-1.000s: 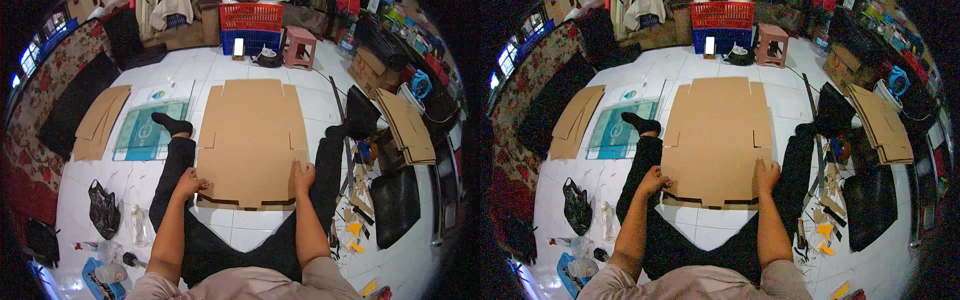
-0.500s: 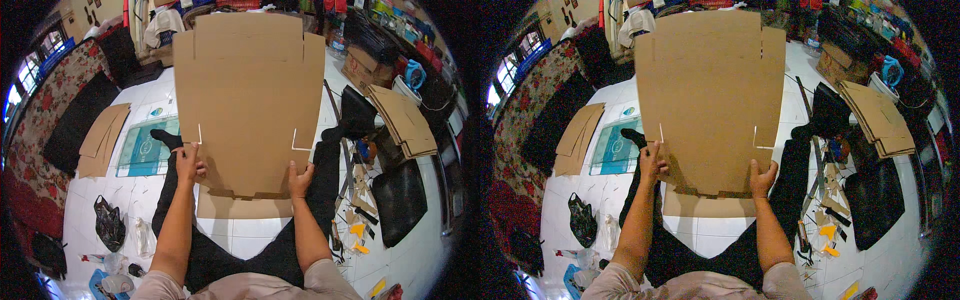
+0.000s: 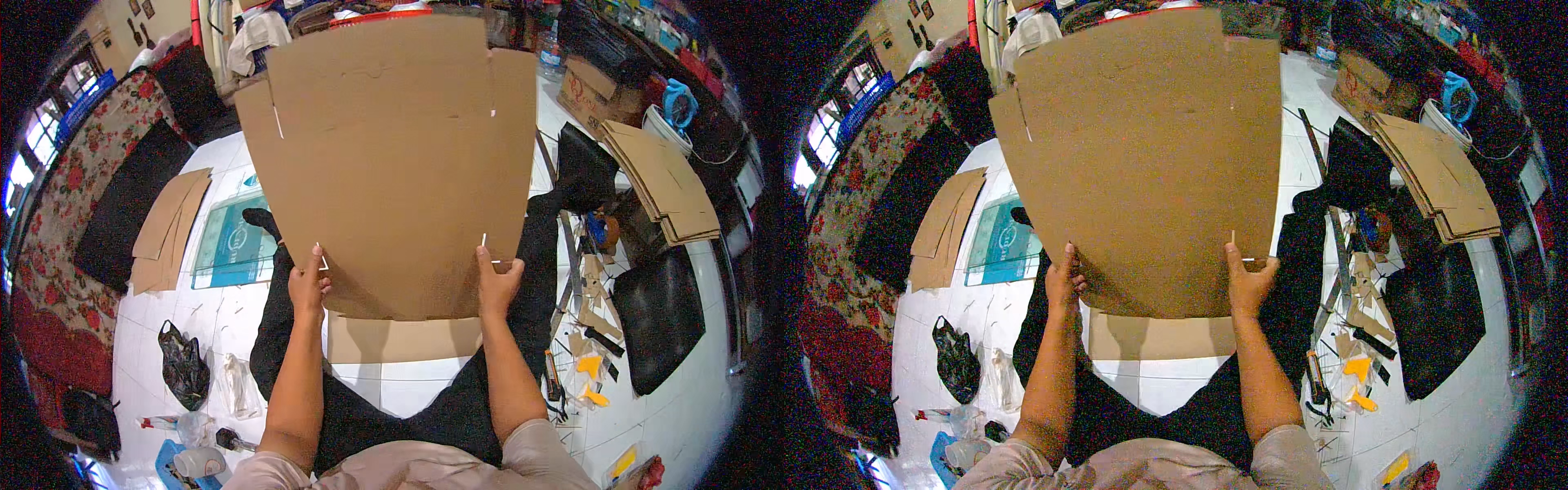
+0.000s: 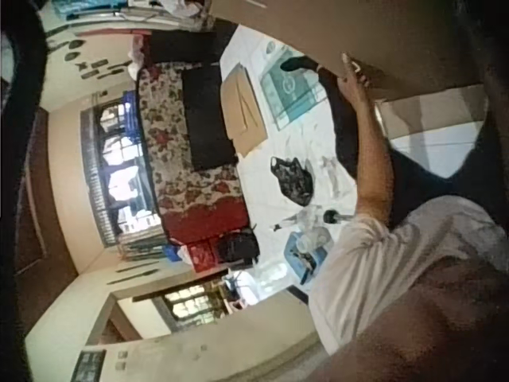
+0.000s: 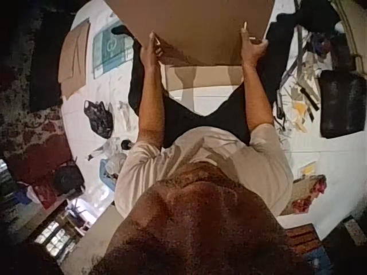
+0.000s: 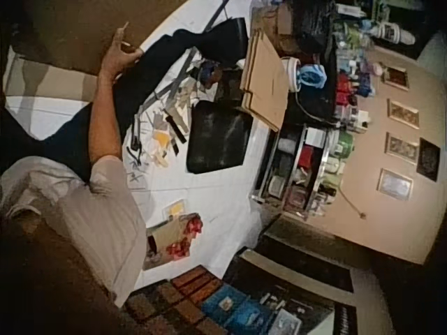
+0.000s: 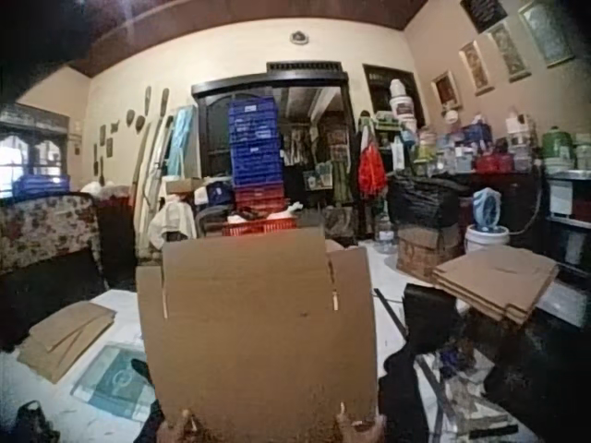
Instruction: Assembling a cardboard box by folding and applying adhesive/backing.
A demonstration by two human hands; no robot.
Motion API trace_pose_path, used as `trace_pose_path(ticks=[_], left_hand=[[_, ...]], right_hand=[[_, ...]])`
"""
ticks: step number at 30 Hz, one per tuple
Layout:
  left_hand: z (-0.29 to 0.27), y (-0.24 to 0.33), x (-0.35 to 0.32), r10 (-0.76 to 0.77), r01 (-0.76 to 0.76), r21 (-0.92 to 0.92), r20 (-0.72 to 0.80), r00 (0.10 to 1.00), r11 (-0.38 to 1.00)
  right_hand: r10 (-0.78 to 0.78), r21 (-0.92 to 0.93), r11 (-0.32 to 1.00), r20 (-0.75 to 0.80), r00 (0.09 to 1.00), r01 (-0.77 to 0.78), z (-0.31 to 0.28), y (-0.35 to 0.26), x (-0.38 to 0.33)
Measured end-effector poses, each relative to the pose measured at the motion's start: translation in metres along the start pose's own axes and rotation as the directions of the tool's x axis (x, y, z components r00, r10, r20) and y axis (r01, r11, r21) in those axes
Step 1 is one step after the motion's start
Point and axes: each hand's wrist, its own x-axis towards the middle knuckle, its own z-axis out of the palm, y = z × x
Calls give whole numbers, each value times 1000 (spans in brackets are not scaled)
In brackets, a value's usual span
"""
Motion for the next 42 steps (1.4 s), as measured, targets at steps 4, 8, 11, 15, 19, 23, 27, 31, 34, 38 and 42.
trace_pose_path(ticks=[4,8,11,15,19,23,27,31,34,38,42], left_hand=[[2,0,-4,93,-93,5,-77,993,996],[-23,-23,16,209,-196,-180,54,976,964],[-17,-35,10,225,-213,-158,63,972,964],[-26,-43,0,226,-222,-138,13,974,965],[-29,-46,-4,249,-251,-133,-31,968,959],[-23,-33,-19,192,-197,-108,-57,980,974],[-19,-24,-26,170,-180,-84,-115,979,980],[-13,-20,-27,117,-123,-24,-180,977,992],[-13,-25,-25,146,-145,19,-229,963,989],[-8,-28,-23,218,-216,42,-316,923,975],[-8,-29,-18,197,-189,55,-310,930,980]], right_hand=[[39,25,999,11,999,-39,-7,13,6],[-122,112,987,59,991,115,-10,25,3],[-206,298,936,26,978,189,-8,48,10],[222,834,423,283,933,-353,-6,27,-1],[-332,49,942,32,943,331,-13,54,-7],[-144,69,988,59,988,140,-14,41,-8],[108,-170,979,-51,993,-115,-12,15,-12],[155,-7,988,125,980,-155,-24,-8,-11],[35,-46,998,39,999,-33,-22,-7,-11],[104,-114,989,58,993,-97,-22,-10,-12],[9,-117,993,40,999,-5,-19,3,-8]])
